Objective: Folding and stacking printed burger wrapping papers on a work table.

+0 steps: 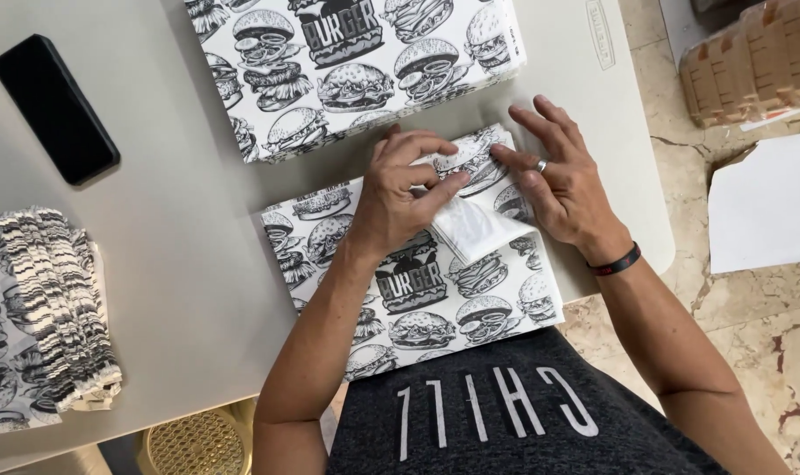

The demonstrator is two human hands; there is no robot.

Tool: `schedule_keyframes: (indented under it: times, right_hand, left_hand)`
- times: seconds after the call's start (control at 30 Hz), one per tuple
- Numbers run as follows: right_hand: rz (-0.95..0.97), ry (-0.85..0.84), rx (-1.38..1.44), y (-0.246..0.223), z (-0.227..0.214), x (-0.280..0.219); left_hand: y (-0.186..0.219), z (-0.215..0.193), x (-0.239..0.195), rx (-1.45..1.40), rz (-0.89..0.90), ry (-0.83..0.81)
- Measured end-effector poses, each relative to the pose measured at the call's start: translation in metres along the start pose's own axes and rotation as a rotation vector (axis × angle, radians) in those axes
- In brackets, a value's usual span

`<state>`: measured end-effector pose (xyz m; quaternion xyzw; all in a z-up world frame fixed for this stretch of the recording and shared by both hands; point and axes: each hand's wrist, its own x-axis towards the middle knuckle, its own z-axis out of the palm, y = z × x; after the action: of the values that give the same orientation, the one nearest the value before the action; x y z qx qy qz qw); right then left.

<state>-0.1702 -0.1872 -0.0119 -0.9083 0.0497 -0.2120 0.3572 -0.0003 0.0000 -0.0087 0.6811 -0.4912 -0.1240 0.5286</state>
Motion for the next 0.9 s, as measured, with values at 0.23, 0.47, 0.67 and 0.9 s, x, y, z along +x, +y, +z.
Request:
schedule_keyframes:
  times: [0.23,0.47,0.67,0.9]
  right_hand:
    - [-0.008,-0.038,-0.037,0.005,0.002,-0.003]
    - [-0.036,-0.015,0.057,0.007,0.001,-0.006]
    - [-0.034,0.053,0.111,0.007,-0.002,-0.004]
    - [-0.019,-0.001,0.019,0.003,0.001,-0.002]
  left_hand:
    - [0.004,0.002,0.002,0.033,-0.009,0.027]
    - [-0.003,0.008,-0.006,0.008,0.010,0.094]
    - [-0.020,0.010,-0.009,-0.114,-0.009,0.062]
    - [-0.001,0.003,0.000,0.002,-0.010,0.046]
